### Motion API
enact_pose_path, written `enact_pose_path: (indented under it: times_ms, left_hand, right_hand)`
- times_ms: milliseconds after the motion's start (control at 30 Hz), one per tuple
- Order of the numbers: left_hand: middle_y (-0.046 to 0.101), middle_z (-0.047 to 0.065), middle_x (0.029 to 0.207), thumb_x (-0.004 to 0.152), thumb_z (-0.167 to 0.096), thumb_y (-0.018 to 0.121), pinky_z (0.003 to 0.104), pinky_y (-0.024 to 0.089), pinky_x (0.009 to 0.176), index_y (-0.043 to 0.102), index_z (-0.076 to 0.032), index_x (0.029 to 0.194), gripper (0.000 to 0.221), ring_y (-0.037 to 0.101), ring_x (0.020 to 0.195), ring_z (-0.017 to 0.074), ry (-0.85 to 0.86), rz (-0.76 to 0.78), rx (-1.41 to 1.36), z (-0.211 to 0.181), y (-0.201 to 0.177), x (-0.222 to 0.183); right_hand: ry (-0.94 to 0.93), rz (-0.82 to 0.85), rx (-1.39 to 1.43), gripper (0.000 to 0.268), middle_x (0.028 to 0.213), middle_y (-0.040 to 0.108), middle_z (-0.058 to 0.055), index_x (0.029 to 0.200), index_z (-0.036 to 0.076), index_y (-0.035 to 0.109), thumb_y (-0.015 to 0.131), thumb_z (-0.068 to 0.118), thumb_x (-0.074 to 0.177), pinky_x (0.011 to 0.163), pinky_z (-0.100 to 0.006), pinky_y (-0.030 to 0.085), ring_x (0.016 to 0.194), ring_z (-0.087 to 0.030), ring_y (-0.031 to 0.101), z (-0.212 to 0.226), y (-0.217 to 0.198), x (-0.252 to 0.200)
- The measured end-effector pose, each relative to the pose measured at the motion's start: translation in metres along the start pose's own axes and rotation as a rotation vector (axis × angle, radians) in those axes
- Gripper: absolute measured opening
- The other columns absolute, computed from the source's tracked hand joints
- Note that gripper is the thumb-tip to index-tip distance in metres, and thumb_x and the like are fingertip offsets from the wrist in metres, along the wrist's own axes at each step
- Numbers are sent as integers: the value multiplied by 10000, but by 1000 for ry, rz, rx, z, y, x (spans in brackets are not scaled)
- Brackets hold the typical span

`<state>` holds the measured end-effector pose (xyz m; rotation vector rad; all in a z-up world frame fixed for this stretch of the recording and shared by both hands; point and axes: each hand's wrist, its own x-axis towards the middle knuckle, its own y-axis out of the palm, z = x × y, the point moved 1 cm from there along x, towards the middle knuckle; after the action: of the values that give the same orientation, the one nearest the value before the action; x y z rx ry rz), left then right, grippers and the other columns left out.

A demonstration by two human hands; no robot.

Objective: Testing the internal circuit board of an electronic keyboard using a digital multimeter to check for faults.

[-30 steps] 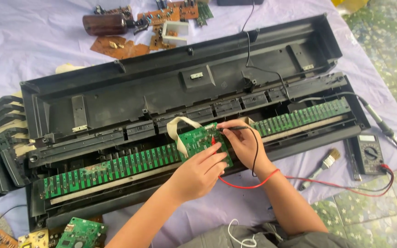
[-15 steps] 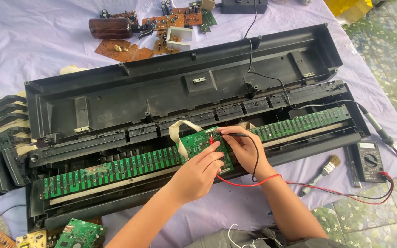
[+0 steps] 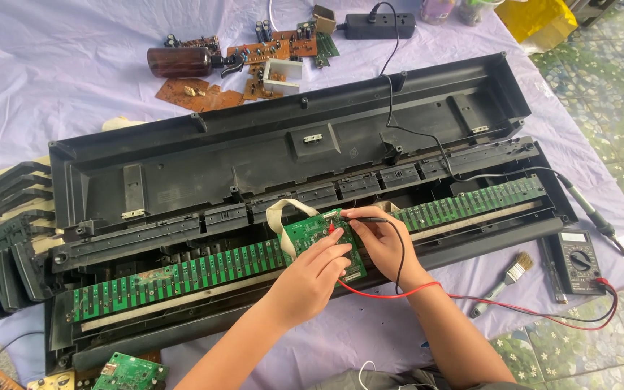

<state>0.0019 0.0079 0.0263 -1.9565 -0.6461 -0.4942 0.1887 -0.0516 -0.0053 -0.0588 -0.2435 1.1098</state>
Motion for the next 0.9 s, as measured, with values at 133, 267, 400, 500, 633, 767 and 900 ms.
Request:
enact_pose_path:
  times_ms: [133,267,400,500,633,767,900]
  left_hand:
    - [669,162,1272,882,21,661,462,501,1074,626,22,1051,173,543,1371,396,-15,-18,0,3,4,-4]
    - [622,158,1363,888,32,661,458,497,1089,618,0,1164,282,519,1406,396,-82,-29,-72,6,7,-8]
    - [591,154,1384,871,87,674,430,541,1047,606,-1,1191,339,544,1394,399,-132,-83,-82,9,11,-9]
    - [563,196,1440,853,75,664,435,528,1054,604,-8,1230,391,560,1377,403,-173,-52,-76,10,11,-11]
    - [599,170,1384,856,90,644,438,521,1073,612,1,1206,362,541,1393,390,-149,-63,-65,7,6,-9]
    - [641,125,1332,872,65,657,424,530,1059,613,-14,1251,390,588,1346,356,-117,-99,-78,6,3,-10]
    - [653,111,1309,863,51,678,418,536,1050,632,-12,1237,382,612,1312,336,-98,-127,-82,3,-1,-8]
  right_hand:
    - [-16,12,3,166,1149,782,-68,1110,12,708,639,-8,961,677,-187,543,789,-78,661,-2,-1,0]
    - [-15,18,-21,162,1137,785,-58,1102,13,710,638,3,957,681,-194,545,788,-81,659,-1,-1,0]
    - [-8,15,5,154,1148,784,-66,1095,17,702,633,-8,959,690,-192,546,803,-81,656,-2,-1,0]
    - [-5,14,6,153,1141,784,-67,1093,13,703,631,-8,960,720,-196,557,832,-89,671,0,-1,1]
    - [17,-18,-46,178,988,774,-24,1094,39,740,637,7,952,606,-189,491,692,-56,583,10,-1,0]
    - [-17,14,-30,170,1017,774,-45,1094,24,720,627,-6,955,661,-197,531,742,-75,637,8,-1,-2]
    - [-29,61,-11,166,1007,780,-53,1078,16,721,628,-21,945,607,-196,514,699,-76,622,7,-1,-2]
